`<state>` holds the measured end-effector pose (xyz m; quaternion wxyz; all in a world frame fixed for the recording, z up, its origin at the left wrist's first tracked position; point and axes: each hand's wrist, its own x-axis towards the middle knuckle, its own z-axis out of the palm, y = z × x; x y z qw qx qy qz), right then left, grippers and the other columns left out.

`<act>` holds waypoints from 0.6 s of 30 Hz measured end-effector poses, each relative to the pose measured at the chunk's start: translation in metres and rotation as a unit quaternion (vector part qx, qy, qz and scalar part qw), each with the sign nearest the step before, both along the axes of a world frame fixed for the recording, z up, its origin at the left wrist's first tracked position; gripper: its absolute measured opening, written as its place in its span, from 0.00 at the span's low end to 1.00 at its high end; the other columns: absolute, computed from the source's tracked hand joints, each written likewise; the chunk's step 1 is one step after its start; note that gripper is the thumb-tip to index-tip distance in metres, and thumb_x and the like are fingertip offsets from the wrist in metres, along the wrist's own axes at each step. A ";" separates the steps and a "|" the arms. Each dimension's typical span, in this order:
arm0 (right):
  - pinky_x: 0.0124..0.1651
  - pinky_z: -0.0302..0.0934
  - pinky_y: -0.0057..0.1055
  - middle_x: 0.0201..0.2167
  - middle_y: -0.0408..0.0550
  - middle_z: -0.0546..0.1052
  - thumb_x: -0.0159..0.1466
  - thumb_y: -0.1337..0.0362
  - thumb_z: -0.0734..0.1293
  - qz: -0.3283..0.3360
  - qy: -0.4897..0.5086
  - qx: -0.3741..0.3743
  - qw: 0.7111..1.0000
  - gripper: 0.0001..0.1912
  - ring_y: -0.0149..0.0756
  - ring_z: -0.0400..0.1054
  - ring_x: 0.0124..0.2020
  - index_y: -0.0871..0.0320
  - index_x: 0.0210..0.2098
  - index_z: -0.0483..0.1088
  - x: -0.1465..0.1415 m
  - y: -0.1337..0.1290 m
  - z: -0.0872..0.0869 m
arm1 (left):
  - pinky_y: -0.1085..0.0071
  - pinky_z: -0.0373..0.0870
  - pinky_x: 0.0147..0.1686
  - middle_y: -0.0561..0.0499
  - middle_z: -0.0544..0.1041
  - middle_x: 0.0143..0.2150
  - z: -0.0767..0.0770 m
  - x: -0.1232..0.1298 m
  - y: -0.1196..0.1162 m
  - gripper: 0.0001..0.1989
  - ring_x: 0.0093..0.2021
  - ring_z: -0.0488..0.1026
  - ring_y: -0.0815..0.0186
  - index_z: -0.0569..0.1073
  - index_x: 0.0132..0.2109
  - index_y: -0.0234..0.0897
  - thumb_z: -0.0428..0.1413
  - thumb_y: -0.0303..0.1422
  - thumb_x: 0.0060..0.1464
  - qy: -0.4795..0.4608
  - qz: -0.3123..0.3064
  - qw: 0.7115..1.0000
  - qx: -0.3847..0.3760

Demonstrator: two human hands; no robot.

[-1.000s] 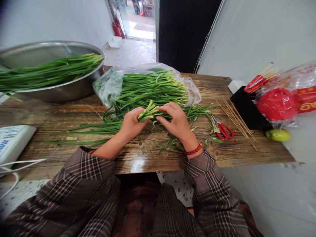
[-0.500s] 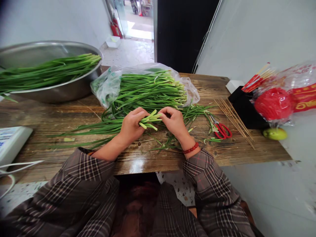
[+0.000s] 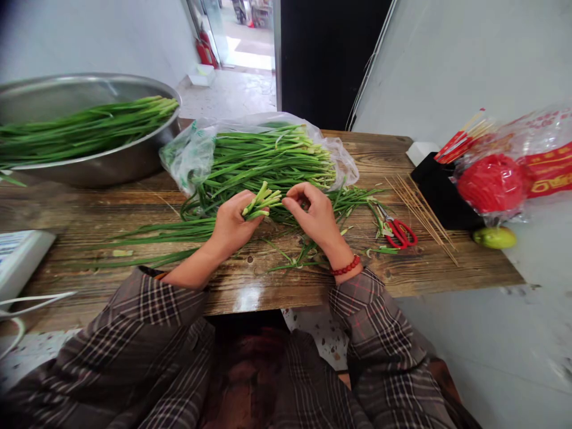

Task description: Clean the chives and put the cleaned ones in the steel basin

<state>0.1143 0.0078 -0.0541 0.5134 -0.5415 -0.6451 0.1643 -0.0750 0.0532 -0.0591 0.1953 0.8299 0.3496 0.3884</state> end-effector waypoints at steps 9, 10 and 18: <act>0.31 0.56 0.30 0.23 0.42 0.73 0.64 0.56 0.64 -0.049 -0.070 -0.032 0.996 0.14 0.31 0.64 0.25 0.57 0.26 0.72 0.022 0.001 -0.001 | 0.71 0.65 0.36 0.51 0.72 0.31 -0.003 -0.001 0.005 0.06 0.34 0.69 0.65 0.71 0.32 0.36 0.58 0.33 0.55 -0.048 0.007 0.999 0.011; 0.31 0.54 0.30 0.21 0.43 0.72 0.65 0.55 0.64 -0.037 -0.114 -0.053 0.991 0.17 0.32 0.64 0.25 0.57 0.24 0.72 0.025 0.000 0.000 | 0.70 0.65 0.36 0.51 0.72 0.31 -0.003 -0.001 0.005 0.06 0.34 0.70 0.65 0.71 0.32 0.36 0.58 0.34 0.55 -0.055 0.009 0.998 0.012; 0.30 0.49 0.31 0.27 0.46 0.76 0.61 0.60 0.69 -0.013 -0.344 -0.145 0.928 0.06 0.35 0.66 0.29 0.53 0.30 0.77 0.028 -0.008 -0.003 | 0.69 0.66 0.37 0.51 0.72 0.30 -0.005 -0.001 0.005 0.10 0.35 0.70 0.65 0.71 0.32 0.36 0.56 0.37 0.59 -0.091 0.037 0.995 0.000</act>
